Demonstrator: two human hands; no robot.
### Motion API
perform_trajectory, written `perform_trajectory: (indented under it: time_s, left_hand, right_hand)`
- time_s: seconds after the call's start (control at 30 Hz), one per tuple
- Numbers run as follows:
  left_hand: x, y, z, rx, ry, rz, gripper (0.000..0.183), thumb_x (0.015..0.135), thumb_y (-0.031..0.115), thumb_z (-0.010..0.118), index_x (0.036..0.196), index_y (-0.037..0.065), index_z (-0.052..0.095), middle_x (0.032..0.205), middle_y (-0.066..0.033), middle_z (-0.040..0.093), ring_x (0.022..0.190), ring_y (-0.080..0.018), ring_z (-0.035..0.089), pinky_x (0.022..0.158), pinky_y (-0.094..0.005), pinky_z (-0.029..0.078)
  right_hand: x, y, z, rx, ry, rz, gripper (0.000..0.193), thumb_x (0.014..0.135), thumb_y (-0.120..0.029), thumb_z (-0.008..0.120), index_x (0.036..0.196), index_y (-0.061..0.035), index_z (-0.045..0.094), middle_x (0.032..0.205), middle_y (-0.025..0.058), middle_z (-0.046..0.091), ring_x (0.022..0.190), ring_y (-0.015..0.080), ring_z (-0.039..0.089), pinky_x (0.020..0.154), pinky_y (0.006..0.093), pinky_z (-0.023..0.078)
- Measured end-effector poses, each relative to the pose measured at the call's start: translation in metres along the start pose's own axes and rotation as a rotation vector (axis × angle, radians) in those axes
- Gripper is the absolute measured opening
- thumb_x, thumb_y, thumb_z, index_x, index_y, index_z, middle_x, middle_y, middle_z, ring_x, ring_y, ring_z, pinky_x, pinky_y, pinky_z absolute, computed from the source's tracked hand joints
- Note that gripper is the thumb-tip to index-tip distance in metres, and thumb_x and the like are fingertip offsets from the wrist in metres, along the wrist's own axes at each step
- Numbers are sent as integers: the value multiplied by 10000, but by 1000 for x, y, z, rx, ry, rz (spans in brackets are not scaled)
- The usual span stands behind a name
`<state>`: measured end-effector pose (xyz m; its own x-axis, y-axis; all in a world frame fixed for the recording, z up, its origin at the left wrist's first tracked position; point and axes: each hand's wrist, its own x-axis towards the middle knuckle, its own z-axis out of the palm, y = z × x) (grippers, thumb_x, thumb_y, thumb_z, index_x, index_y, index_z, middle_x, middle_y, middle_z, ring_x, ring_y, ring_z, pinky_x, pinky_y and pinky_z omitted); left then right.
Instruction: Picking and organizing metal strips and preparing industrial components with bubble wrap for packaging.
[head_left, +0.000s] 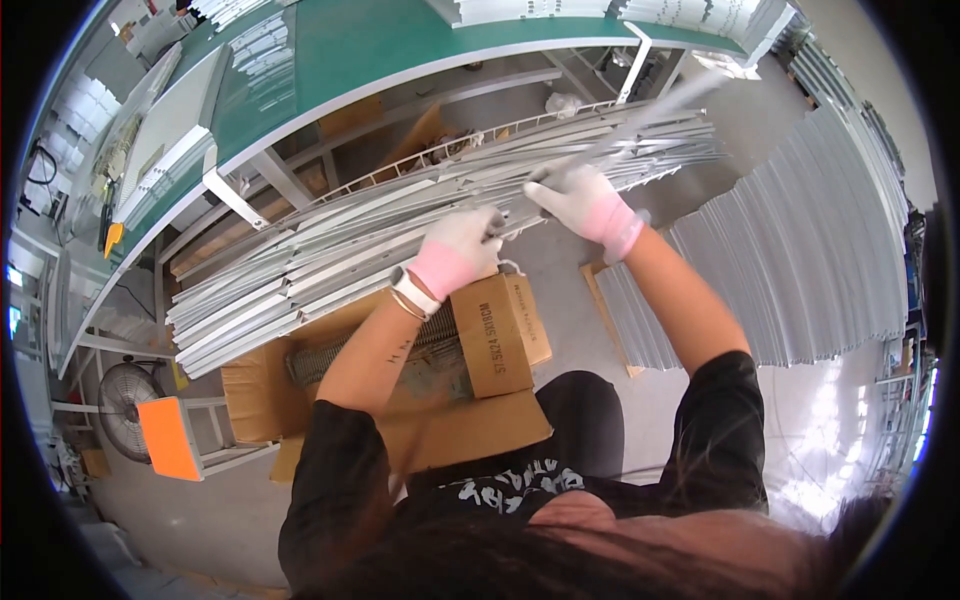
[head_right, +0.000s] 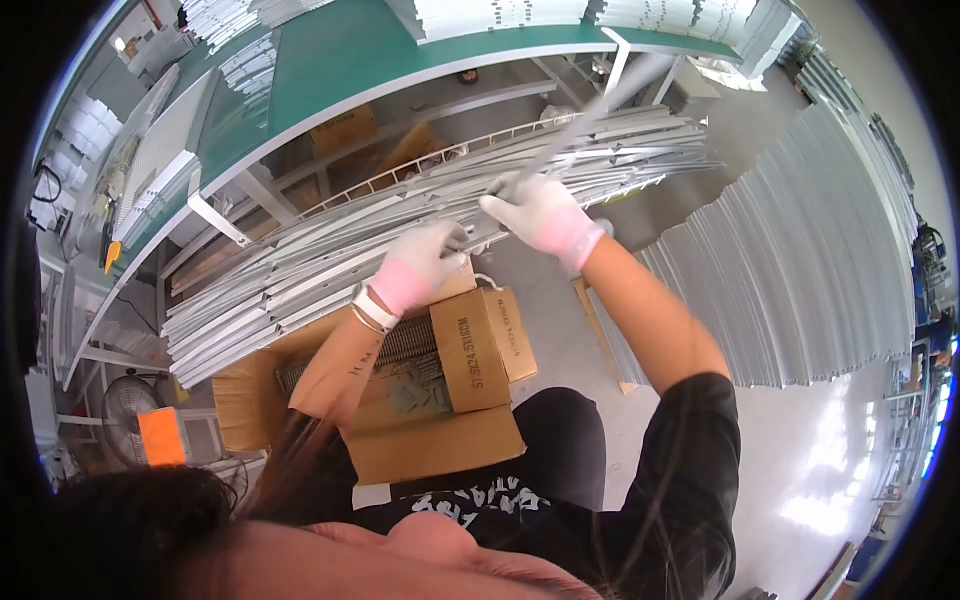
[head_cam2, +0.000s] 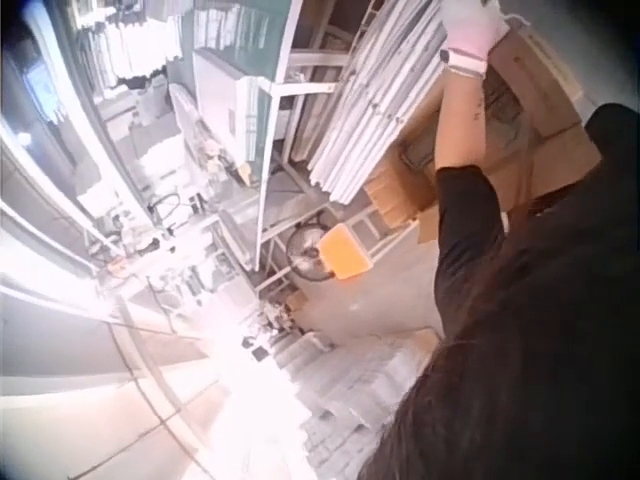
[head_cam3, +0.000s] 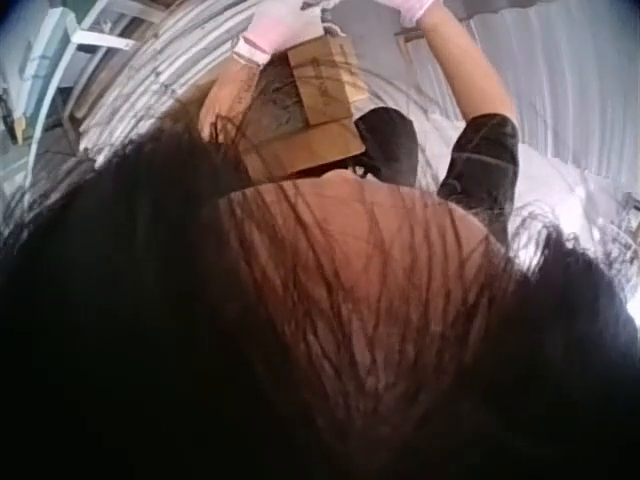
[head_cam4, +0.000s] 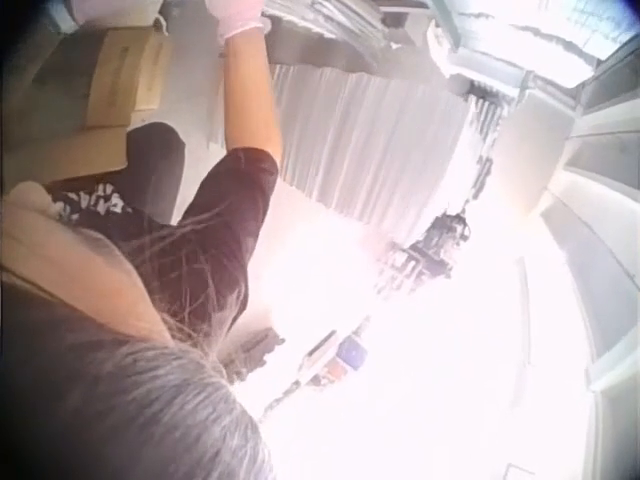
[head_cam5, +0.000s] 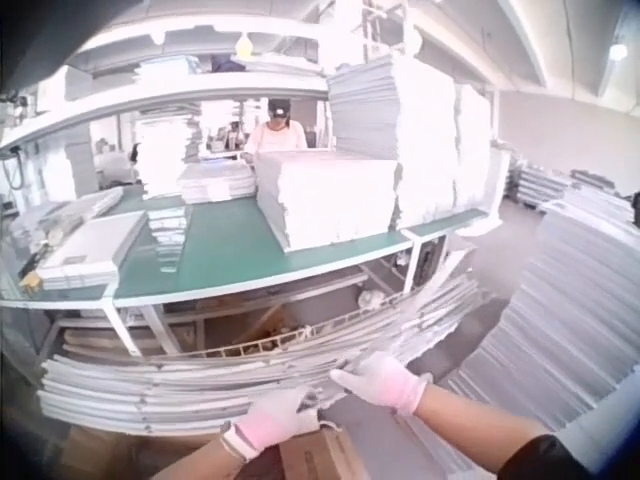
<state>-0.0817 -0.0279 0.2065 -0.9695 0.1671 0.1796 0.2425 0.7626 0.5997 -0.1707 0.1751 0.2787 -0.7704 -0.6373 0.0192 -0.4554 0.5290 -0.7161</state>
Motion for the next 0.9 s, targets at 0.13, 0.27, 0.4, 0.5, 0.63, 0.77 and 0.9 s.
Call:
perform_trajectory:
  time_s: [0.13,0.27,0.4,0.5,0.63,0.77,0.9]
  left_hand:
    - [-16,6,-5,-40,43,42,338,796,121,745,1111,47,648,992,-148,686,928,-349,658,827,-430,530]
    - [-34,5,5,138,177,149,302,792,100,743,1078,63,653,1025,-112,680,989,-328,636,853,-423,515]
    - [-33,9,10,263,294,230,199,773,91,750,954,80,669,917,-76,665,890,-308,619,778,-434,492]
    - [-39,0,21,424,395,303,167,756,116,770,884,99,665,819,-38,621,782,-281,597,687,-423,453]
    - [-56,14,43,534,305,207,367,762,173,802,1098,105,672,806,-14,617,712,-252,590,642,-394,459]
    - [-63,17,73,97,132,-103,765,839,225,758,1458,-41,396,852,-39,654,661,-213,595,608,-333,498]
    - [-66,0,90,-312,156,-223,784,839,117,727,1502,-32,335,1074,-91,678,701,-161,585,653,-289,511]
  right_hand:
    - [31,22,14,-161,-127,-52,369,953,-340,628,859,8,706,718,111,683,671,234,666,668,352,531]
    - [49,6,15,-188,-224,32,445,939,-402,635,861,32,692,714,153,683,683,262,680,690,368,536]
    - [58,5,15,-198,-288,43,458,931,-414,650,878,39,690,726,134,689,680,228,684,668,366,536]
    - [53,13,19,-41,-152,37,455,945,-414,642,889,34,696,689,111,664,639,189,654,624,348,525]
    - [35,28,7,63,-85,9,415,977,-402,625,939,1,718,639,47,596,589,116,581,566,289,489]
    - [38,49,23,133,-138,-54,434,986,-417,618,1018,9,701,698,35,624,598,108,589,568,260,490]
    - [34,48,16,145,-134,3,402,916,-412,682,964,-18,747,718,61,668,666,143,626,628,293,508]
